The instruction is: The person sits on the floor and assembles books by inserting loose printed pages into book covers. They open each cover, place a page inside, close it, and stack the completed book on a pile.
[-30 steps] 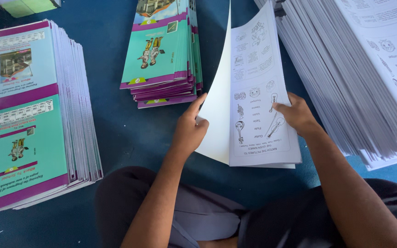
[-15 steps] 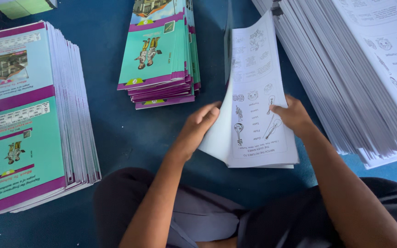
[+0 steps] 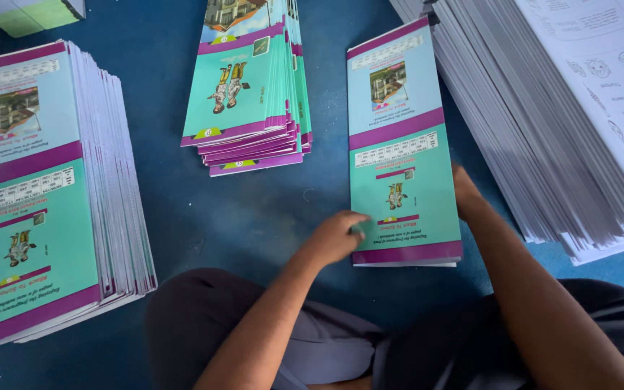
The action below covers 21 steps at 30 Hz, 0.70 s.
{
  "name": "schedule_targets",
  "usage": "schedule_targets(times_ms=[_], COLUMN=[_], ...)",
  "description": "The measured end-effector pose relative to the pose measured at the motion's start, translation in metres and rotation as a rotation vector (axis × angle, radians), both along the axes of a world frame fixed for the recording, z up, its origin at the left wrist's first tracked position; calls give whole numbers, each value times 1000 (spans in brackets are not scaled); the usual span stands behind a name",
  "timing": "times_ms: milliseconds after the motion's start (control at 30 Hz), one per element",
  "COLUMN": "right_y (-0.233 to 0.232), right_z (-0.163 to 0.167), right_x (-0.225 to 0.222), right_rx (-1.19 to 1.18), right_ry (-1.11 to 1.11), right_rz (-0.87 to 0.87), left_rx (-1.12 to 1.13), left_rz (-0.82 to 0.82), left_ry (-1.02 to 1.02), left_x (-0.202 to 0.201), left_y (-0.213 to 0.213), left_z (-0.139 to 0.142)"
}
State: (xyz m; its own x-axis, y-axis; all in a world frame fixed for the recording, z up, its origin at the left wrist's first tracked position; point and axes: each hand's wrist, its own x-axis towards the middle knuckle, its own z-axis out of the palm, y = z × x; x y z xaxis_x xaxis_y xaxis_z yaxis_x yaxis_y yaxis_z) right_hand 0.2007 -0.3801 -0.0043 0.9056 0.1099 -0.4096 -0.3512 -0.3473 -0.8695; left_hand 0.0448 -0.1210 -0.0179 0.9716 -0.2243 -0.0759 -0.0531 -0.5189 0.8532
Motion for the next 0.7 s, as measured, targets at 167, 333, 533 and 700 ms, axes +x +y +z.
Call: schedule_targets(times_ms=[167,333,533,700], right_y=[-10,-18,-5,-9], right_z=[-11,0,21,-1], right_x=[3,4,-2,-1], right_rx=[-238,-607,-481,-643], right_ry=[38,-90,200,90], right_rz=[51,170,-189,75], left_rx=[297,391,513,398], left_rz=[-37,-32,-42,-3], left_ry=[-46,-2,-15,-2], left_x=[-14,-19,-22,-17], left_y=[-9,-16,-23,-24], left_z=[7,25,27,11])
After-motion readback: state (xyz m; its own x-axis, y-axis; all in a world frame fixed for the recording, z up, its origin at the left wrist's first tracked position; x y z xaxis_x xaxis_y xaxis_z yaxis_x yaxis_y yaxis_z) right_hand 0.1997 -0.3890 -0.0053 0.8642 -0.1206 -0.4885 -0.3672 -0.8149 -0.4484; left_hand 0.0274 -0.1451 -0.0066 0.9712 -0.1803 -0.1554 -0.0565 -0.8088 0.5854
